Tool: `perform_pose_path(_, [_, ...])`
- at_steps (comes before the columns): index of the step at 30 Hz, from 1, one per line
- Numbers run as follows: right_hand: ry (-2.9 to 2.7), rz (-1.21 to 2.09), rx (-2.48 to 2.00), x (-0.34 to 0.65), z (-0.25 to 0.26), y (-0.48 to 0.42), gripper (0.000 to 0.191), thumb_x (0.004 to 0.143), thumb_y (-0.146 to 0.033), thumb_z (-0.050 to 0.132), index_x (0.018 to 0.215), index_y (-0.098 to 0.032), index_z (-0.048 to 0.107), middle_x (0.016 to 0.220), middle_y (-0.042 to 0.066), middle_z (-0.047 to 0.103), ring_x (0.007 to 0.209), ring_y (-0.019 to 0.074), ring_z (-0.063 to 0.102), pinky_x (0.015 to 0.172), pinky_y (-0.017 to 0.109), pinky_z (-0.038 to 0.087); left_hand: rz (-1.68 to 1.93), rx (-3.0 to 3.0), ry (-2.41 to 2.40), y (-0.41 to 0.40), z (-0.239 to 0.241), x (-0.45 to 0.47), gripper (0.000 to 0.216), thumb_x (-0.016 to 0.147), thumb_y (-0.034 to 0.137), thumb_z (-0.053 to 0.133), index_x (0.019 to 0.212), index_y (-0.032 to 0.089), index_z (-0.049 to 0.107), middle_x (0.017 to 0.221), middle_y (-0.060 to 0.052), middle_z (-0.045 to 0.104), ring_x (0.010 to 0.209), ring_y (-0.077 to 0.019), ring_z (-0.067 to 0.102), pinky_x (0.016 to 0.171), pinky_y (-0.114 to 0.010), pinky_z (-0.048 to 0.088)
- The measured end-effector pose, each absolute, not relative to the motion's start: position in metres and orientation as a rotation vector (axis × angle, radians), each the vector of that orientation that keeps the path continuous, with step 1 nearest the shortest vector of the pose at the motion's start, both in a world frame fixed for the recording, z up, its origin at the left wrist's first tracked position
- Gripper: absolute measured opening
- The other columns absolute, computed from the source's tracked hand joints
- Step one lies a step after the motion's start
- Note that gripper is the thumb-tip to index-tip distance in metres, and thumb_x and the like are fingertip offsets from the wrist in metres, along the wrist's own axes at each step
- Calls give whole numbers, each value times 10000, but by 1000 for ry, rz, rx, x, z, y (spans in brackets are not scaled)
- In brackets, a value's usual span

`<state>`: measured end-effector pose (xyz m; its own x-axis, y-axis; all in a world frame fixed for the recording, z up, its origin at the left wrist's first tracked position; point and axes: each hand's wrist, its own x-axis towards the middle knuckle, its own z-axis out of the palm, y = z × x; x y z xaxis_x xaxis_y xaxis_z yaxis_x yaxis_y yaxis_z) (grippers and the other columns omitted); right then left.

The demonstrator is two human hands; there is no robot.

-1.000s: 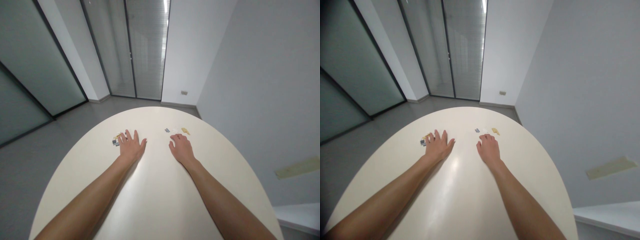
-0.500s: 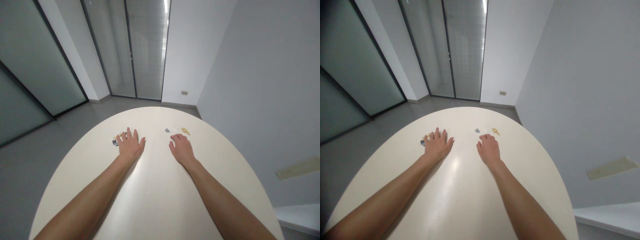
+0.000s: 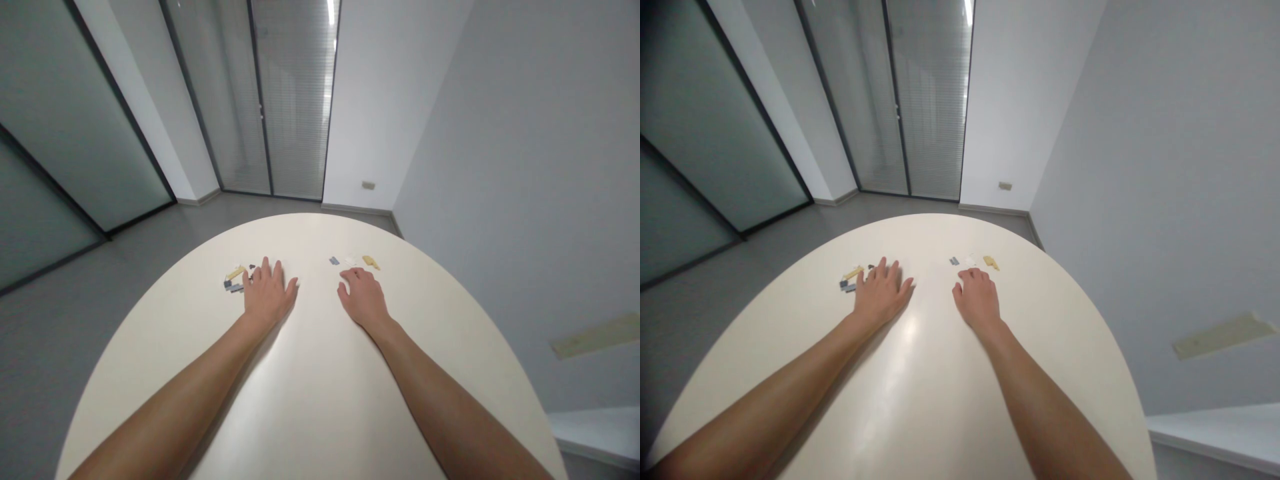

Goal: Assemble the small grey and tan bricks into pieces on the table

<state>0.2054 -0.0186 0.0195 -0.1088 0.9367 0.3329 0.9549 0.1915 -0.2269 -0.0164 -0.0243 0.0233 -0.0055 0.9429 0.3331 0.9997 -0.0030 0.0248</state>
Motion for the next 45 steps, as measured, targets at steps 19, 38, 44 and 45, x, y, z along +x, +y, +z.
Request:
perform_pose_path(19, [-2122,9,-1543,200,19,-19,194,942,-230,560,1059,-189,710,1118,74,707,1052,244,609,925,367,474,-866,-2809,-1558,-23,16,11,504,927,122,421,1430,159,415,1344,-114,655,1251,-214,606,1224,-506,285])
perform_pose_path(38, [-2075,352,-1377,196,23,-18,156,983,-312,579,1006,-236,713,997,32,750,954,193,664,847,325,482,-1001,-2710,-1670,-21,22,13,208,953,254,534,1117,213,655,992,-44,755,944,-222,666,987,-433,475])
perform_pose_path(44, [-2079,342,-1329,194,25,-19,149,978,-326,595,1001,-234,710,996,32,750,949,191,664,855,323,482,-990,-2682,-1752,-19,23,12,186,969,294,528,983,223,699,943,-38,753,891,-225,659,885,-395,492])
perform_pose_path(45, [-2071,357,-1314,195,24,-20,142,977,-318,596,1006,-234,706,1000,29,749,949,187,664,859,322,482,-999,-2680,-1768,-19,23,12,190,970,296,526,985,221,701,946,-40,753,895,-224,662,879,-390,492])
